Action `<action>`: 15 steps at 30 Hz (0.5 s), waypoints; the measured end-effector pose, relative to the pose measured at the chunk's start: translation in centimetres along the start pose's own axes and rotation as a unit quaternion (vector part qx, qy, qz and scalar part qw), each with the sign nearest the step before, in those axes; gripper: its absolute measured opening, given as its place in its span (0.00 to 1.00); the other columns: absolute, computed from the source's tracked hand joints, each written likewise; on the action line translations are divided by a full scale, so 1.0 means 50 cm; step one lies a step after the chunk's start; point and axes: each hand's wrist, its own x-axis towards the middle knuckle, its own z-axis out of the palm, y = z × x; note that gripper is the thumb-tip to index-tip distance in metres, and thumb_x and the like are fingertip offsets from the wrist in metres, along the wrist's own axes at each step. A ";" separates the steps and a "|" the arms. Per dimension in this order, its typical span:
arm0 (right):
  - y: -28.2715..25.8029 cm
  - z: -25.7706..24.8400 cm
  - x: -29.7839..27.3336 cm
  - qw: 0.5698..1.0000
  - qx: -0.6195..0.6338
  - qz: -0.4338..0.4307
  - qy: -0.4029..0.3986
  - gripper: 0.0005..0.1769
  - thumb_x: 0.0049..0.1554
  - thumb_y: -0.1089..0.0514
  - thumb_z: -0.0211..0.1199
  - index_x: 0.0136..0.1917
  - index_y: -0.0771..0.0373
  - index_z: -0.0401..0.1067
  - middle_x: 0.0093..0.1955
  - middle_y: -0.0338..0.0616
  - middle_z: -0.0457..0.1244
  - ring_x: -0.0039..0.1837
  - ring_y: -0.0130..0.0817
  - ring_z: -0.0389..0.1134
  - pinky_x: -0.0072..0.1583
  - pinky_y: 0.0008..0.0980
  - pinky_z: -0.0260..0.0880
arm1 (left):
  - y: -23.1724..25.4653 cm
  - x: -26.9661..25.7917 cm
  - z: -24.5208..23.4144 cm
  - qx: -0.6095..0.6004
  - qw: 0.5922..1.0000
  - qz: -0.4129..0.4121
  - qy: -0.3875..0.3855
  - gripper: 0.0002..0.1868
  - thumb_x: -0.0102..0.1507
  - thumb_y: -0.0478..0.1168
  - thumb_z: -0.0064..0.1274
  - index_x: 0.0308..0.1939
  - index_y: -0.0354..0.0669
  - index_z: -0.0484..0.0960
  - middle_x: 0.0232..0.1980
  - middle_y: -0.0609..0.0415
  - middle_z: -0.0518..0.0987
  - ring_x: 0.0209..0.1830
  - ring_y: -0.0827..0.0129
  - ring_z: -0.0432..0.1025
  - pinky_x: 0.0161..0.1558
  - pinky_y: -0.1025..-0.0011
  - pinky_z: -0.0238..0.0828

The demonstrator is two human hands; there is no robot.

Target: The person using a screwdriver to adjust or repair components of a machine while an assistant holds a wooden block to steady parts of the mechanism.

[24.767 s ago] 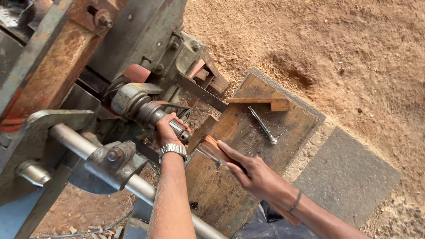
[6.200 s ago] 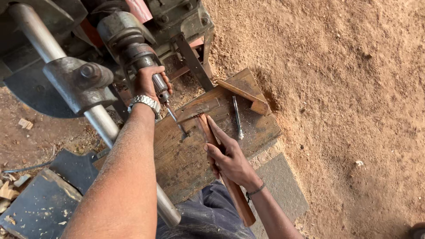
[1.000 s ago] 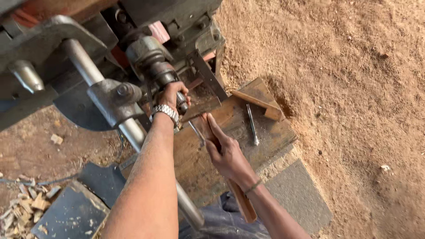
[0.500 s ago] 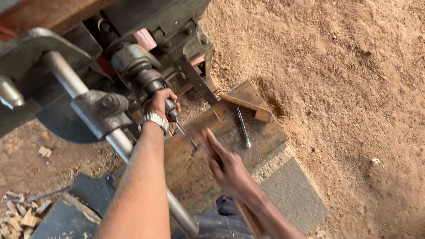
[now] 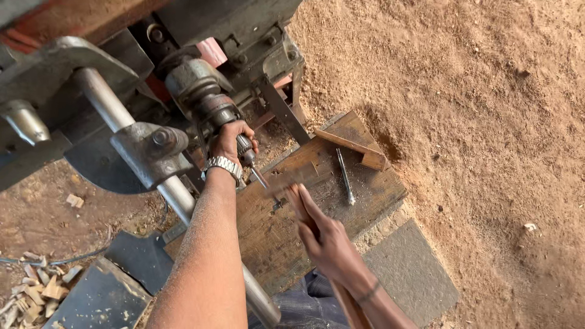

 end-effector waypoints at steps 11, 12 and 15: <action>-0.022 -0.020 -0.006 1.000 -0.015 -0.001 -0.011 0.40 0.63 0.54 0.51 0.84 0.40 0.42 0.41 0.48 0.71 0.30 0.27 0.62 0.37 0.36 0.75 | 0.000 0.012 -0.003 -0.028 1.000 -0.010 -0.008 0.07 0.48 0.35 0.58 0.25 0.38 0.76 0.22 0.51 0.76 0.16 0.64 0.73 0.20 0.66 0.75; -0.023 -0.014 -0.006 0.999 -0.011 0.033 -0.018 0.39 0.63 0.53 0.51 0.83 0.39 0.42 0.42 0.48 0.70 0.30 0.27 0.62 0.37 0.36 0.77 | -0.008 0.005 -0.010 -0.029 0.999 -0.015 0.002 0.07 0.47 0.35 0.58 0.25 0.38 0.76 0.22 0.51 0.76 0.17 0.64 0.73 0.21 0.66 0.75; -0.038 -0.018 0.003 0.997 0.009 -0.074 0.001 0.40 0.63 0.57 0.50 0.84 0.45 0.41 0.45 0.47 0.69 0.28 0.27 0.60 0.34 0.37 0.76 | -0.007 -0.003 0.001 -0.028 0.999 -0.013 0.011 0.07 0.47 0.35 0.59 0.26 0.38 0.77 0.23 0.50 0.77 0.17 0.64 0.73 0.22 0.65 0.76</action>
